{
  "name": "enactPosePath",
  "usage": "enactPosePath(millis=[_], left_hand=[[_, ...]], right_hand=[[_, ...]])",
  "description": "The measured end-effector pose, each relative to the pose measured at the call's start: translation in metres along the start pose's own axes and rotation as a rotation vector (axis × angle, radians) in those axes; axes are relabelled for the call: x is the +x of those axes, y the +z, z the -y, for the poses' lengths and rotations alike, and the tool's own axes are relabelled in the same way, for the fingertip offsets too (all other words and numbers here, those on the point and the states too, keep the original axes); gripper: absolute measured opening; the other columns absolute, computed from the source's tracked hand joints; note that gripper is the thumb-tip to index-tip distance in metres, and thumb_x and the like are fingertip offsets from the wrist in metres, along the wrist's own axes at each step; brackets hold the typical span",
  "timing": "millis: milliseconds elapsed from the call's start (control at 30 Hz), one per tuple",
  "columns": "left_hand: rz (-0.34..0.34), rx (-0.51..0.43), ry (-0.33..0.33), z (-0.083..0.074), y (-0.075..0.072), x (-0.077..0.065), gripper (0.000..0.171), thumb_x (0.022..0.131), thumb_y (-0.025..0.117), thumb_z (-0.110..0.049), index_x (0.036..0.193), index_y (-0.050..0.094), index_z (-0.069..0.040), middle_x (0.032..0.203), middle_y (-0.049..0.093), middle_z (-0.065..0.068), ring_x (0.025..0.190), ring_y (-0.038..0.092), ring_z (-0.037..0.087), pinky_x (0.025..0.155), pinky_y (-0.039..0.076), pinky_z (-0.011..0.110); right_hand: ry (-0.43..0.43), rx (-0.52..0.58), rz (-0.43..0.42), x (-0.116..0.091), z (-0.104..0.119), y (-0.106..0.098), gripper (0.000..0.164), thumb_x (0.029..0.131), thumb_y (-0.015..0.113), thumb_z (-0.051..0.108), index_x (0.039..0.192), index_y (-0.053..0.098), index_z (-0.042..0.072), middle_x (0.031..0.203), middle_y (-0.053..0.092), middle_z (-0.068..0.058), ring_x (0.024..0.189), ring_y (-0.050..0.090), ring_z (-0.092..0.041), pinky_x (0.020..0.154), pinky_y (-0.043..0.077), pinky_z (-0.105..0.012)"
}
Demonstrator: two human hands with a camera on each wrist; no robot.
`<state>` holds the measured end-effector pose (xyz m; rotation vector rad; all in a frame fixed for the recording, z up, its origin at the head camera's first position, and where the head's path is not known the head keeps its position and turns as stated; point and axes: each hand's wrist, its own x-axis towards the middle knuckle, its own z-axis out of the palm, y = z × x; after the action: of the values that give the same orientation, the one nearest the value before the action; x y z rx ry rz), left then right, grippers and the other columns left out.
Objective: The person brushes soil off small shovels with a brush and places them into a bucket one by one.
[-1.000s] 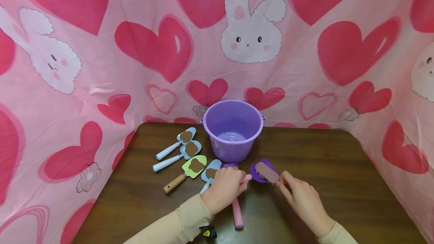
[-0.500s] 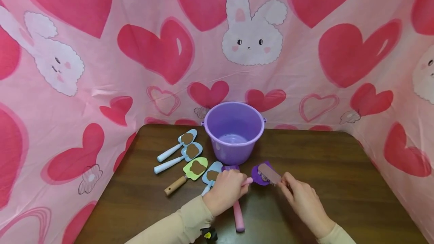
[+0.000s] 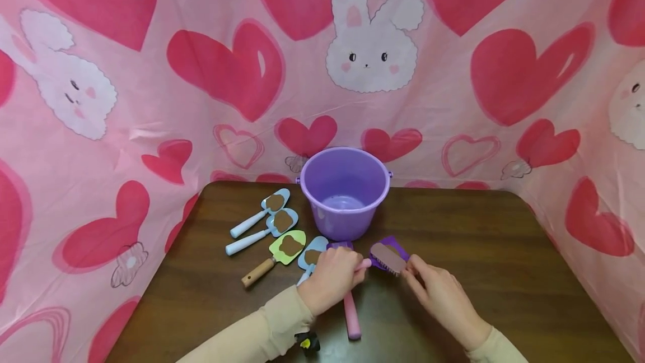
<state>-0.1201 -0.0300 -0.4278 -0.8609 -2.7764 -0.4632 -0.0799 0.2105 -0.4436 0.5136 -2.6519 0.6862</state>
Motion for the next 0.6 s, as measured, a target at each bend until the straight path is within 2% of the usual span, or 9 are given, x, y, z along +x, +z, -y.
enactPosePath(millis=[100, 233, 400, 467, 600], left_hand=[[-0.028, -0.008, 0.012, 0.001, 0.001, -0.002, 0.050, 0.093, 0.075, -0.025, 0.059, 0.038, -0.021, 0.058, 0.036, -0.008, 0.051, 0.044, 0.012, 0.047, 0.041, 0.031], [-0.070, -0.015, 0.020, 0.003, -0.001, -0.004, 0.049, 0.091, 0.077, -0.023, 0.060, 0.039, -0.021, 0.057, 0.033, -0.009, 0.050, 0.044, 0.012, 0.046, 0.041, 0.031], [-0.041, -0.038, 0.012, 0.004, -0.003, -0.003, 0.052, 0.093, 0.076, -0.025, 0.059, 0.037, -0.021, 0.057, 0.027, -0.010, 0.051, 0.040, 0.010, 0.047, 0.040, 0.029], [-0.023, -0.043, 0.008, 0.004, -0.003, -0.002, 0.053, 0.093, 0.076, -0.025, 0.060, 0.035, -0.021, 0.057, 0.025, -0.010, 0.051, 0.039, 0.009, 0.048, 0.040, 0.029], [-0.036, -0.026, 0.009, 0.003, -0.002, -0.001, 0.054, 0.093, 0.076, -0.026, 0.059, 0.034, -0.021, 0.057, 0.028, -0.009, 0.050, 0.041, 0.011, 0.047, 0.042, 0.031]], right_hand=[[0.040, -0.038, 0.025, -0.001, 0.001, 0.001, 0.026, 0.093, 0.078, 0.015, 0.087, 0.055, 0.026, 0.067, 0.040, 0.020, 0.057, 0.035, 0.001, 0.048, 0.029, -0.024], [0.070, -0.070, 0.018, 0.002, -0.002, 0.000, 0.023, 0.096, 0.075, 0.016, 0.088, 0.054, 0.023, 0.067, 0.040, 0.017, 0.056, 0.038, -0.004, 0.048, 0.031, -0.027], [0.101, -0.078, 0.018, 0.005, -0.010, -0.003, 0.022, 0.098, 0.072, 0.016, 0.088, 0.053, 0.021, 0.066, 0.040, 0.014, 0.057, 0.040, -0.008, 0.049, 0.032, -0.030], [0.095, -0.067, 0.010, 0.006, -0.010, -0.003, 0.023, 0.097, 0.073, 0.015, 0.088, 0.053, 0.022, 0.066, 0.040, 0.014, 0.057, 0.039, -0.006, 0.049, 0.031, -0.029], [0.031, -0.051, -0.020, 0.006, -0.002, -0.001, 0.027, 0.093, 0.078, 0.014, 0.086, 0.053, 0.022, 0.066, 0.039, 0.017, 0.055, 0.035, -0.001, 0.048, 0.030, -0.025]])
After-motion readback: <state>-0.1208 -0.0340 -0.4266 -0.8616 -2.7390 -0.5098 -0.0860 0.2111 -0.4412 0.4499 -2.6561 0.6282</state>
